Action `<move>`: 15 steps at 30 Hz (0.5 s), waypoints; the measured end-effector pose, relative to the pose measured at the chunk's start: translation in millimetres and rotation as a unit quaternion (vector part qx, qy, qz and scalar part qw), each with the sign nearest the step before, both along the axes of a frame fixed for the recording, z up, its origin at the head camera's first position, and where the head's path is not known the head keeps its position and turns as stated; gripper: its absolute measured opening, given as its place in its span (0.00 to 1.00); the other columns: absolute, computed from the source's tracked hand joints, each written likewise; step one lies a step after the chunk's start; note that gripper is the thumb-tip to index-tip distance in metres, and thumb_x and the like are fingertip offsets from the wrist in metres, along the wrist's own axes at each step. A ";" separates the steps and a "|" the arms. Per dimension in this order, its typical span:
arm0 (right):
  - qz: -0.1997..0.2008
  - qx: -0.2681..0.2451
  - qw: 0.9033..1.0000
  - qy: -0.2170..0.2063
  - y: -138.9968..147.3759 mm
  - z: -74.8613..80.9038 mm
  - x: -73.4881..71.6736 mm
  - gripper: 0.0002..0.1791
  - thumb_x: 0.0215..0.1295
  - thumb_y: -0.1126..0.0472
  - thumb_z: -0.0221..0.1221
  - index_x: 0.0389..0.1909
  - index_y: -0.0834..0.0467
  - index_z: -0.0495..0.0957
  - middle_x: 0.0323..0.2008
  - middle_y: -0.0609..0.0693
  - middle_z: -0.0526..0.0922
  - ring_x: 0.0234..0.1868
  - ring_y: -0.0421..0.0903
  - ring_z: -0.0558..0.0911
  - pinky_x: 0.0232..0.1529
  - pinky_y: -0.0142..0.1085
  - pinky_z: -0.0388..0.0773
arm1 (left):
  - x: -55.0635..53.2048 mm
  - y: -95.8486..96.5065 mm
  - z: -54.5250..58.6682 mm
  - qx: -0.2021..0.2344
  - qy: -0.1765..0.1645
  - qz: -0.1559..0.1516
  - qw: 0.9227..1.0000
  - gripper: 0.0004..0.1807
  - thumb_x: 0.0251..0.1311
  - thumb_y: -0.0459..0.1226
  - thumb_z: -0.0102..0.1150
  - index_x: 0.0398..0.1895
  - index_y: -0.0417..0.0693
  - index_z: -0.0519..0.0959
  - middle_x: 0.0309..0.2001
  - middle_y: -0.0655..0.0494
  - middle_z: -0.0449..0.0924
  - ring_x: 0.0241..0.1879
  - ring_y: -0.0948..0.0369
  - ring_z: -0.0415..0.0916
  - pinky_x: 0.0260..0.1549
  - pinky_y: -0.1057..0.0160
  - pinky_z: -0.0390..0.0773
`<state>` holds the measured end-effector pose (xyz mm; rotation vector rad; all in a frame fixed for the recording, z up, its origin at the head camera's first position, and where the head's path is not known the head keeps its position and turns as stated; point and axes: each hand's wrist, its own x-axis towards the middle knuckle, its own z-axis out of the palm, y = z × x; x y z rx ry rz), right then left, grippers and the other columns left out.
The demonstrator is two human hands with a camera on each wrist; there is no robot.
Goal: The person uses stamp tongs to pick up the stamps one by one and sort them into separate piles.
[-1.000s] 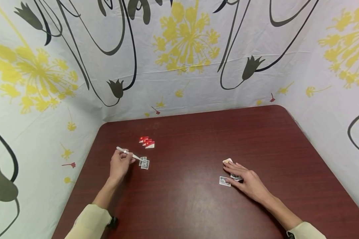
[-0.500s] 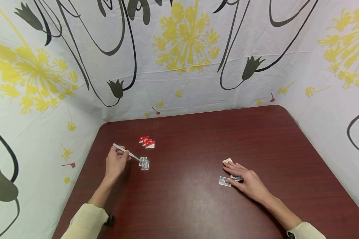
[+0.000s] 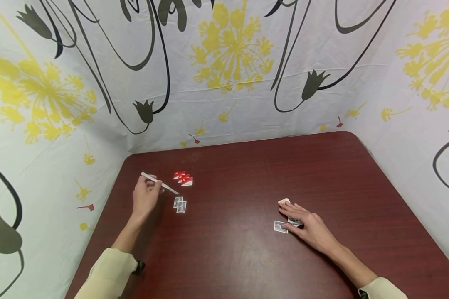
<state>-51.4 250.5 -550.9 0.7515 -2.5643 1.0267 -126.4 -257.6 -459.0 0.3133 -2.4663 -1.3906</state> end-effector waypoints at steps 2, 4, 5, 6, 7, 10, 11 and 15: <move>0.001 -0.001 1.000 -0.001 -0.3 -0.5 -0.5 0.27 0.61 0.59 0.77 0.62 0.58 0.86 0.66 0.55 0.82 0.68 0.63 0.78 0.78 0.21 0.58 | -3.3 3.4 1.0 0.017 0.003 -0.002 1.000 0.13 0.74 0.31 0.62 0.56 0.34 0.74 0.42 0.38 0.85 0.32 0.64 0.87 0.39 0.58 0.93; 0.002 -0.002 1.000 -0.002 -0.5 -0.7 -0.9 0.27 0.61 0.58 0.77 0.62 0.58 0.86 0.66 0.55 0.82 0.68 0.63 0.78 0.77 0.20 0.57 | -6.8 6.9 1.5 0.029 0.007 -0.005 1.000 0.14 0.73 0.30 0.62 0.56 0.34 0.74 0.42 0.38 0.84 0.32 0.62 0.88 0.41 0.53 0.93; 0.002 -0.003 1.000 -0.002 -0.6 -0.9 -1.0 0.27 0.61 0.59 0.77 0.61 0.58 0.86 0.66 0.55 0.82 0.68 0.63 0.78 0.77 0.20 0.57 | -8.4 9.2 2.2 0.033 0.007 -0.006 0.999 0.14 0.73 0.30 0.62 0.56 0.34 0.75 0.42 0.37 0.84 0.33 0.60 0.88 0.41 0.52 0.93; 0.002 -0.003 1.000 -0.002 -0.7 -0.9 -1.0 0.27 0.61 0.59 0.78 0.61 0.58 0.86 0.66 0.55 0.82 0.68 0.63 0.78 0.77 0.20 0.57 | -9.8 11.5 2.9 0.038 0.006 -0.008 0.999 0.14 0.73 0.30 0.62 0.56 0.33 0.75 0.42 0.36 0.84 0.33 0.59 0.89 0.42 0.52 0.93; 0.003 -0.003 1.000 -0.002 -0.7 -1.1 -1.0 0.27 0.61 0.59 0.78 0.61 0.58 0.86 0.65 0.55 0.82 0.68 0.63 0.78 0.77 0.19 0.56 | -11.4 13.7 3.1 0.046 0.006 -0.011 0.999 0.14 0.73 0.30 0.62 0.57 0.33 0.75 0.43 0.35 0.84 0.34 0.58 0.89 0.42 0.53 0.93; 0.004 -0.003 1.000 0.000 -0.8 -0.9 -1.0 0.27 0.60 0.59 0.78 0.61 0.58 0.86 0.65 0.55 0.83 0.68 0.62 0.78 0.77 0.20 0.57 | -15.8 21.6 5.4 0.069 0.007 -0.023 0.997 0.16 0.73 0.30 0.62 0.58 0.31 0.74 0.44 0.34 0.84 0.34 0.60 0.88 0.39 0.61 0.93; 0.005 -0.003 1.000 0.002 -0.8 -0.8 -1.1 0.27 0.60 0.59 0.78 0.61 0.59 0.86 0.65 0.55 0.83 0.68 0.62 0.78 0.78 0.21 0.58 | -17.0 24.8 6.1 0.079 0.007 -0.027 0.996 0.16 0.73 0.30 0.62 0.59 0.31 0.74 0.44 0.34 0.84 0.34 0.60 0.88 0.39 0.62 0.93; 0.009 -0.006 1.000 0.005 -1.1 0.0 -1.6 0.27 0.60 0.59 0.78 0.61 0.59 0.86 0.65 0.55 0.83 0.68 0.62 0.78 0.79 0.26 0.60 | -22.4 38.4 5.7 0.120 0.009 -0.041 0.992 0.16 0.74 0.29 0.61 0.59 0.30 0.72 0.42 0.37 0.83 0.31 0.66 0.86 0.38 0.66 0.92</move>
